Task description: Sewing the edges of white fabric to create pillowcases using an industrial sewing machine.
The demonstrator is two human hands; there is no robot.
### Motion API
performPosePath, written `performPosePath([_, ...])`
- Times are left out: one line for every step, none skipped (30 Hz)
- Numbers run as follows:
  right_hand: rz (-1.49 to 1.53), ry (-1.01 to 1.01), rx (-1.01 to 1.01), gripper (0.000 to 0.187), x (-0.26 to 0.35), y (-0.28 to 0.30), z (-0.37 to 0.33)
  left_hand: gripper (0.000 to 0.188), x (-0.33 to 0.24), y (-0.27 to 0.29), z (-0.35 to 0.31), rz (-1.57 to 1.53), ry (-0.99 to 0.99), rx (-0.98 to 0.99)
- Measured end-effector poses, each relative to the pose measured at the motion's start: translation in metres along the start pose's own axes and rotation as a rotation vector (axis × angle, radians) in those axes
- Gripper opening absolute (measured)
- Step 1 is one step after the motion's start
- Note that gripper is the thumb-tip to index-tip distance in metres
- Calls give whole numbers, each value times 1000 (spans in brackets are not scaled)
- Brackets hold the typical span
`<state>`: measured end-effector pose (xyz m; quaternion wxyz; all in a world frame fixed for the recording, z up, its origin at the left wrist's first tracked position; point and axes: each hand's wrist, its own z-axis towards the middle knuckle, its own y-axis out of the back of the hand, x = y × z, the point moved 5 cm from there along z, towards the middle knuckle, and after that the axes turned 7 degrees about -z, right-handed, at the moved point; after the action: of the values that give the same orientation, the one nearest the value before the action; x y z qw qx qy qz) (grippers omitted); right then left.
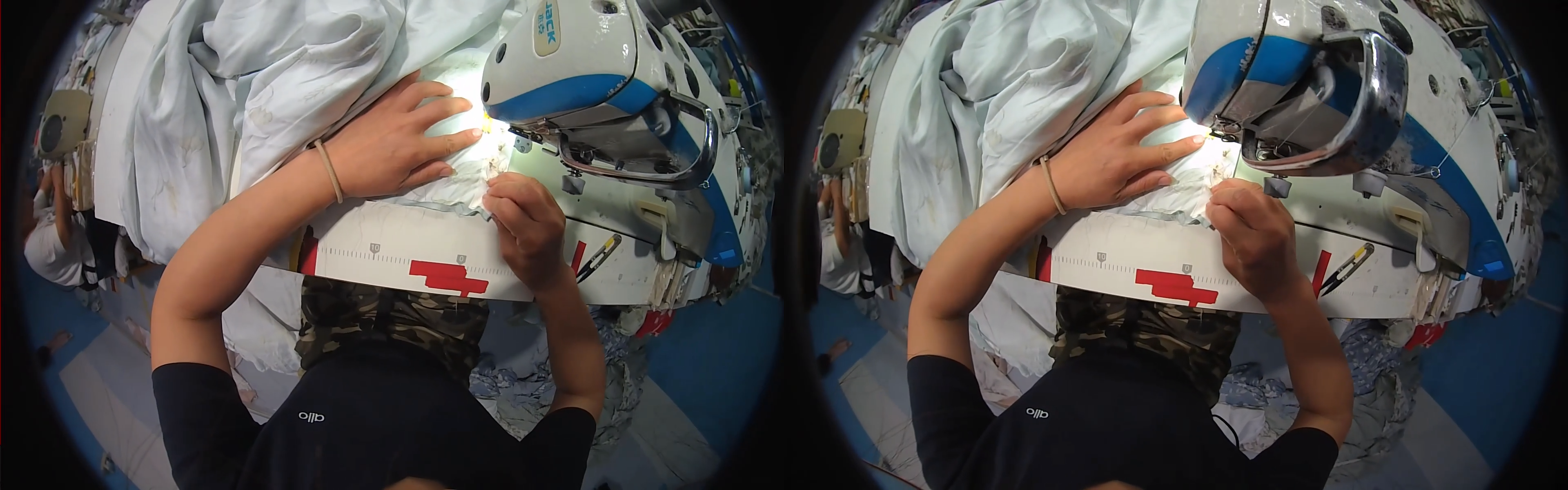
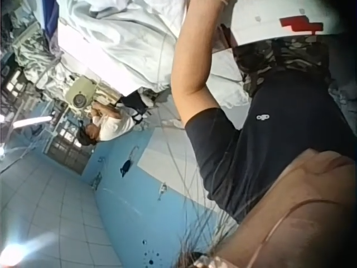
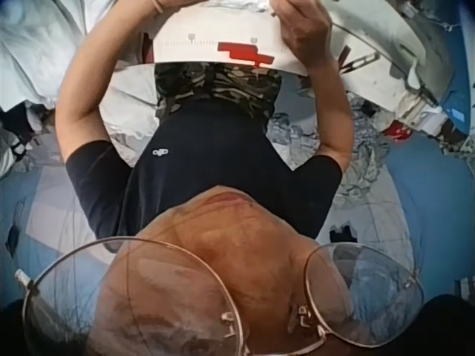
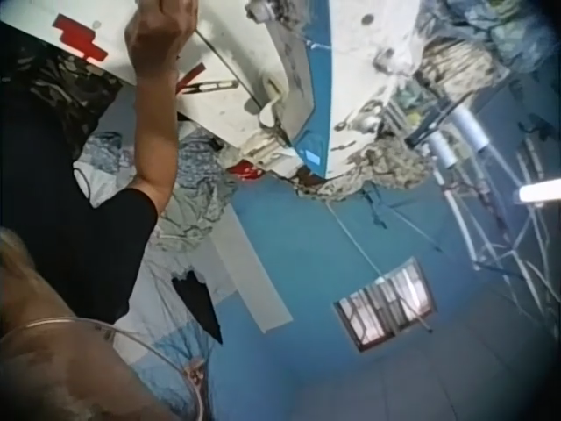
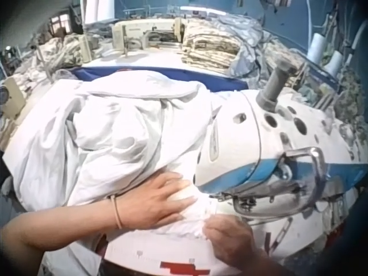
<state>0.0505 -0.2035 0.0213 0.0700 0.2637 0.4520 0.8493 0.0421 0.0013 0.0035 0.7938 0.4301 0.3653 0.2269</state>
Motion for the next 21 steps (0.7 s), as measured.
performPosePath([13, -2, 0, 20, -1, 0, 0, 46, 0, 2, 1, -14, -45, -8])
performPosePath([14, -5, -6, 20, -2, 0, 0, 46, -1, 3, 1, -28, -89, -17])
performPosePath([17, -6, -5, 20, -2, 0, -1, 46, -2, 4, 0, -28, -92, -12])
performPosePath([19, -6, -3, 20, -2, 0, -1, 45, -6, 4, -3, -59, -119, 31])
performPosePath([19, -9, -5, 20, -2, -1, 1, 45, -10, 3, -7, -91, -145, 72])
performPosePath([15, -2, -4, 20, -2, -1, 2, 44, -11, 3, -9, -90, -132, 71])
performPosePath([11, 5, -1, 19, -2, -2, 3, 44, -10, 4, -10, -94, -133, 70])
performPosePath([10, 4, 2, 19, -4, -3, 4, 43, -8, 5, -9, -91, -125, 77])
performPosePath([7, 16, -10, 19, -5, -3, 5, 43, -6, 6, -7, -87, -117, 81])
performPosePath([3, 29, -22, 19, -7, -3, 7, 43, -4, 7, -5, -90, -116, 77])
performPosePath([1, 30, -18, 19, -9, -2, 7, 43, -2, 7, -3, -84, -120, 81])
performPosePath([-12, 31, -11, 19, -11, -4, 8, 43, 1, 7, -2, -74, -124, 89])
performPosePath([-26, 32, -4, 19, -13, -5, 9, 43, 3, 7, -1, -74, -124, 90])
performPosePath([-25, 31, -5, 19, -16, -3, 11, 43, 5, 7, 1, -65, -128, 87])
performPosePath([-49, 36, 17, 18, -18, -1, 14, 43, 7, 7, 3, -56, -135, 84])
performPosePath([-74, 40, 39, 17, -20, -1, 15, 43, 8, 8, 5, -55, -138, 86])
performPosePath([-75, 38, 35, 17, -23, -1, 15, 41, 7, 9, 7, -38, -180, 87])
performPosePath([-50, 29, 48, 17, -26, -2, 16, 40, 5, 10, 9, -19, -222, 88])
performPosePath([-25, 20, 61, 17, -28, -3, 16, 40, 5, 9, 11, -18, -226, 88])
performPosePath([-28, 19, 59, 17, -28, -3, 17, 40, 3, 10, 11, -44, -233, 80])
performPosePath([-25, 29, 43, 17, -27, -3, 17, 39, 1, 9, 12, -72, -240, 70])
